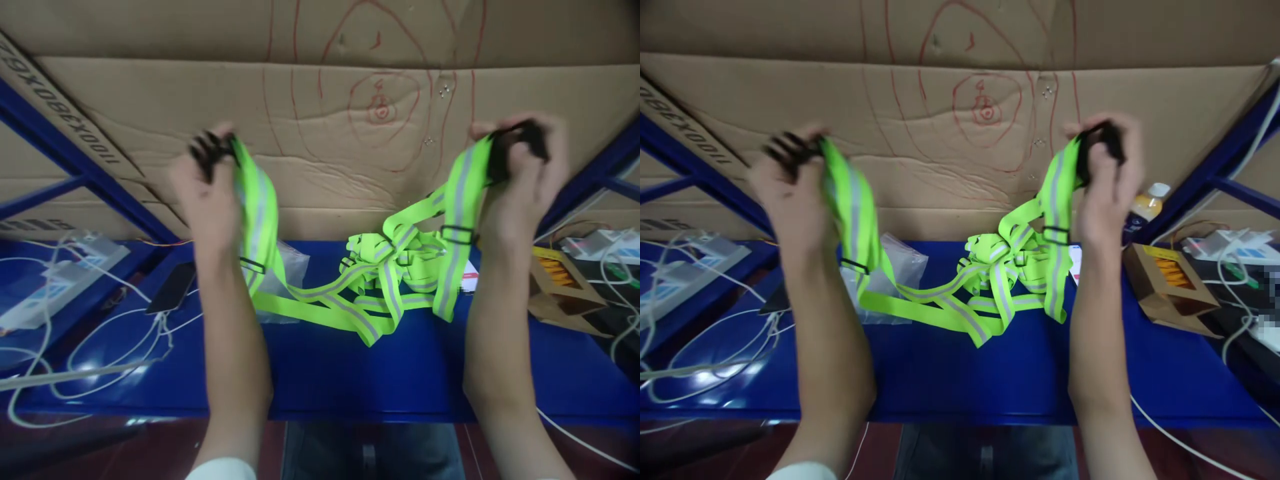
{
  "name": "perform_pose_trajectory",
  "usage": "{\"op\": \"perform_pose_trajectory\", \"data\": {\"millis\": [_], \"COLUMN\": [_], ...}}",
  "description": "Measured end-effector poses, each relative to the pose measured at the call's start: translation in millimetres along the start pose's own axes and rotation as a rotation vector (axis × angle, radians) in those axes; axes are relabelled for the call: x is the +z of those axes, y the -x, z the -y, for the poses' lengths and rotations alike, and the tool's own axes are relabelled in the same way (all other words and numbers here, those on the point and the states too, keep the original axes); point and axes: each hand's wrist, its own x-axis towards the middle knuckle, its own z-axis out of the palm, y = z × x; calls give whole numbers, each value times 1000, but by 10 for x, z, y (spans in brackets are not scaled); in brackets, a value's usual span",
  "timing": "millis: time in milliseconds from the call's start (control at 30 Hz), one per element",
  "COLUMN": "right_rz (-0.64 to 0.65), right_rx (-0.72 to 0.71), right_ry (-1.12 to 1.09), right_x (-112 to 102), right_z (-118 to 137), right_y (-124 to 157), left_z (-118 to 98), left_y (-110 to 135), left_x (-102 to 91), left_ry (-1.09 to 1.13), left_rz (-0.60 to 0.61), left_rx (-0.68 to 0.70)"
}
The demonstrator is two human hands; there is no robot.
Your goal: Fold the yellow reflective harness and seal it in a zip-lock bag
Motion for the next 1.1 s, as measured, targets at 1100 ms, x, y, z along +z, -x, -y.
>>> {"op": "perform_pose_trajectory", "data": {"millis": [1100], "right_rz": [193], "right_rx": [8], "right_ry": [485], "right_x": [737], "right_z": [206], "right_y": [579], "left_z": [81], "left_y": [680], "left_x": [1198], "left_ry": [-518], "left_rz": [231], "left_rx": [497]}}
